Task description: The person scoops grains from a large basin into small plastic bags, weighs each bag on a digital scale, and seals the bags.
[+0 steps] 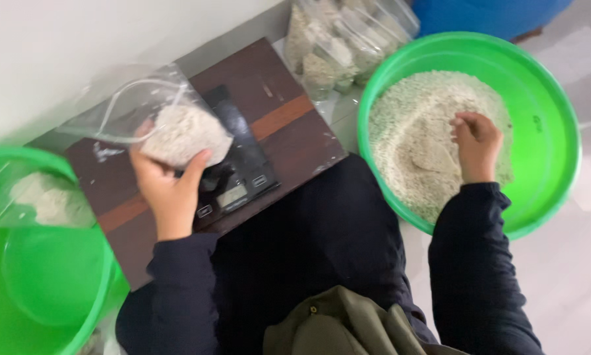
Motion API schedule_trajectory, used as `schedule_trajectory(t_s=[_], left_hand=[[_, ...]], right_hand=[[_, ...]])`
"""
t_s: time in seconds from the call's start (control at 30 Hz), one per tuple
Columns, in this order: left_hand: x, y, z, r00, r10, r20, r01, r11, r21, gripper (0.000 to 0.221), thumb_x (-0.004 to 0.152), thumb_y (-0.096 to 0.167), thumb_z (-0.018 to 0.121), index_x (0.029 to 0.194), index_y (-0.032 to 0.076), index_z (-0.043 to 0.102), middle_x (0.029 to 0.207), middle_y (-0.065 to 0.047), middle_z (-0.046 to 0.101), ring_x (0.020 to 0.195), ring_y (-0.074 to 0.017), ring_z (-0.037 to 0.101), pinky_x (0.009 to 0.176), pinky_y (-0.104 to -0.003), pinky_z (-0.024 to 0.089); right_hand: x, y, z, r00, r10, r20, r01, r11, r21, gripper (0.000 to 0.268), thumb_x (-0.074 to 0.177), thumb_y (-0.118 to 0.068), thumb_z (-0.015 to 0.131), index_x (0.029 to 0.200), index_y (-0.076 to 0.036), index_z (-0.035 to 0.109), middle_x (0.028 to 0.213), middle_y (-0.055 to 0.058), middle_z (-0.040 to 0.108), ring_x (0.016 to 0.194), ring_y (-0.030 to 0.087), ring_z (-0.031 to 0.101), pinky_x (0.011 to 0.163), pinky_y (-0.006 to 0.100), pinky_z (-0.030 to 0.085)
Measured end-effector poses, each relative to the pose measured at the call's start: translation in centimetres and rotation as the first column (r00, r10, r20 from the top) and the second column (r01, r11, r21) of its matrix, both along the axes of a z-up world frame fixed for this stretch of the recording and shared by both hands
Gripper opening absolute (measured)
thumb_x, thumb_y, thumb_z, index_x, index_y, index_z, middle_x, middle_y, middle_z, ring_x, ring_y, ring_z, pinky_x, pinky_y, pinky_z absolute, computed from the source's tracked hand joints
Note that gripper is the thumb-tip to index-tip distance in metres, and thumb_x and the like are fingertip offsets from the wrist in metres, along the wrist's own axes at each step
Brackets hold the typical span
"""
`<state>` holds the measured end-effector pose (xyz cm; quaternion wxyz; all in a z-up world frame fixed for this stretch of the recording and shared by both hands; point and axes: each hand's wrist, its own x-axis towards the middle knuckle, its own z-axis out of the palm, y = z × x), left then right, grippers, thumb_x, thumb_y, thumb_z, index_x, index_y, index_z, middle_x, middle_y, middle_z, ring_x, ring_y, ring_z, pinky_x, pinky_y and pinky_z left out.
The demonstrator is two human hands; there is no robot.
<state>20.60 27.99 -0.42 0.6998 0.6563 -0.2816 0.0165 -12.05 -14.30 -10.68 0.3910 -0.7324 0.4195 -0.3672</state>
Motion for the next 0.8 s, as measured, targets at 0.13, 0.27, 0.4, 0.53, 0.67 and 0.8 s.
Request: schedule_trajectory(t_s=[0.13,0.27,0.4,0.53,0.67,0.8], left_hand=[[-2.2,-2.6,0.3,0.998,0.056,-0.017,-0.055,0.995,0.085,0.072,0.082,0.000,0.081,0.138,0.005,0.037,0.140,-0.018,0.044,0.133,-0.0249,0.046,0.111,-0.041,0.045],[-5.8,-8.5,-0.2,1.000,-0.014,0.019,0.012,0.996,0.085,0.078,0.076,0.013,0.089,0.135,0.002,0.040,0.135,-0.021,0.048,0.132,-0.0300,0.049,0.109,-0.044,0.044],[-10.1,-15.7,0.3,0.986,-0.130,0.102,0.112,0.980,0.164,0.082,0.069,0.024,0.094,0.131,-0.004,0.047,0.122,-0.027,0.056,0.122,-0.0403,0.056,0.102,-0.050,0.047],[-14.9,-21.4,0.8,0.966,-0.251,0.058,0.237,0.954,0.186,0.085,0.070,0.027,0.093,0.133,-0.005,0.046,0.123,-0.029,0.059,0.119,-0.0436,0.058,0.098,-0.049,0.051],[-18.2,-25.9,-0.5,0.913,-0.407,-0.029,0.408,0.907,0.103,0.079,0.071,0.022,0.093,0.133,0.001,0.049,0.126,-0.021,0.060,0.123,-0.0369,0.057,0.103,-0.045,0.049],[-20.0,-28.3,-2.1,0.872,-0.487,-0.052,0.490,0.863,0.120,0.079,0.070,0.019,0.093,0.133,0.002,0.048,0.125,-0.019,0.061,0.123,-0.0335,0.058,0.104,-0.044,0.048]], right_hand=[[-5.7,-0.9,-1.8,0.996,-0.091,-0.007,0.091,0.993,0.068,0.015,0.098,-0.004,0.055,0.108,-0.005,0.066,0.091,0.004,0.068,0.067,0.008,0.056,0.062,0.021,0.050],[-8.4,-2.0,-4.8,0.987,-0.140,0.076,0.131,0.986,0.106,0.013,0.100,-0.003,0.059,0.111,-0.004,0.066,0.092,0.008,0.068,0.069,0.011,0.060,0.062,0.023,0.054],[-9.2,-2.4,-5.1,0.981,-0.138,0.134,0.124,0.987,0.106,0.013,0.101,-0.004,0.065,0.113,0.000,0.066,0.094,0.014,0.068,0.075,0.015,0.064,0.066,0.026,0.058],[-10.1,-2.9,-4.6,0.974,-0.193,0.123,0.183,0.979,0.087,0.014,0.099,-0.003,0.065,0.113,0.001,0.066,0.094,0.017,0.068,0.075,0.017,0.064,0.065,0.028,0.058],[-10.9,-2.8,-3.6,0.967,-0.203,0.152,0.194,0.978,0.077,0.016,0.096,-0.003,0.067,0.112,0.000,0.067,0.092,0.015,0.069,0.073,0.016,0.064,0.064,0.027,0.058],[-11.9,-2.9,-3.7,0.968,-0.206,0.140,0.202,0.978,0.044,0.016,0.094,-0.005,0.070,0.110,-0.002,0.068,0.089,0.013,0.070,0.072,0.016,0.065,0.062,0.025,0.057]])
